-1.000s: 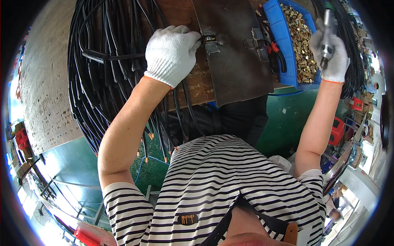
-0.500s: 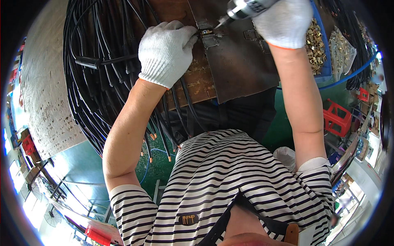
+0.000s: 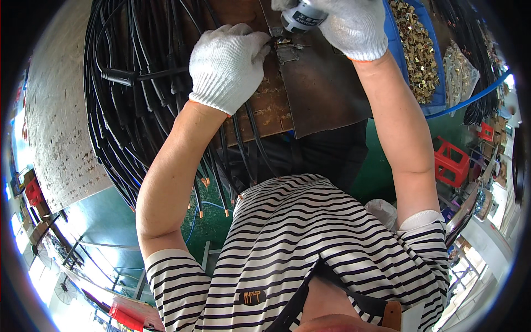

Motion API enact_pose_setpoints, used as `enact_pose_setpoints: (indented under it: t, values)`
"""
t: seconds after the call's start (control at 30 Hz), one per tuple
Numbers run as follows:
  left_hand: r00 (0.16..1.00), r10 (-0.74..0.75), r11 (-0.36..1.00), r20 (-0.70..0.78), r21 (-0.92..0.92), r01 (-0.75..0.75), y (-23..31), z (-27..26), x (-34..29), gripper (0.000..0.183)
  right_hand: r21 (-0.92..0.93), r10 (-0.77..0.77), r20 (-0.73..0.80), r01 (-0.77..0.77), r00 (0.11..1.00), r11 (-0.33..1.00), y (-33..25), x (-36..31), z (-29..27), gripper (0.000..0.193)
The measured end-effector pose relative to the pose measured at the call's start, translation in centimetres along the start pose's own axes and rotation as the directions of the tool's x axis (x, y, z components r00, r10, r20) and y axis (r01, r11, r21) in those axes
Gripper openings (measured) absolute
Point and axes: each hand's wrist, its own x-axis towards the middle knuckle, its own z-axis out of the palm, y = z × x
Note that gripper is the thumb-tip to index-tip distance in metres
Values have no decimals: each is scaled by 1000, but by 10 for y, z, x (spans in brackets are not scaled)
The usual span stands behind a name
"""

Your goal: Assembling metal connectors onto the ends of thick black cables using an electric screwdriver.

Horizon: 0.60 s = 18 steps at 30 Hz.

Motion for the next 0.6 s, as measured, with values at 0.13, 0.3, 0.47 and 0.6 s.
enact_pose_setpoints:
  t: [0.13,0.3,0.47,0.6]
  values:
    - [1000,22,1000,-8,8,-22,-2,2,-1,26,17,153,237,-161,959,987,8,5,1,49]
    - [1000,22,1000,-19,18,-22,-2,4,-1,27,370,265,-64,-224,962,902,17,-7,13,56]
    - [998,43,999,-48,26,-41,-2,5,-2,27,81,16,48,-20,999,997,27,-12,8,55]
    - [1000,17,999,-25,35,-16,0,5,-1,26,241,140,-81,-117,987,963,28,-13,15,57]
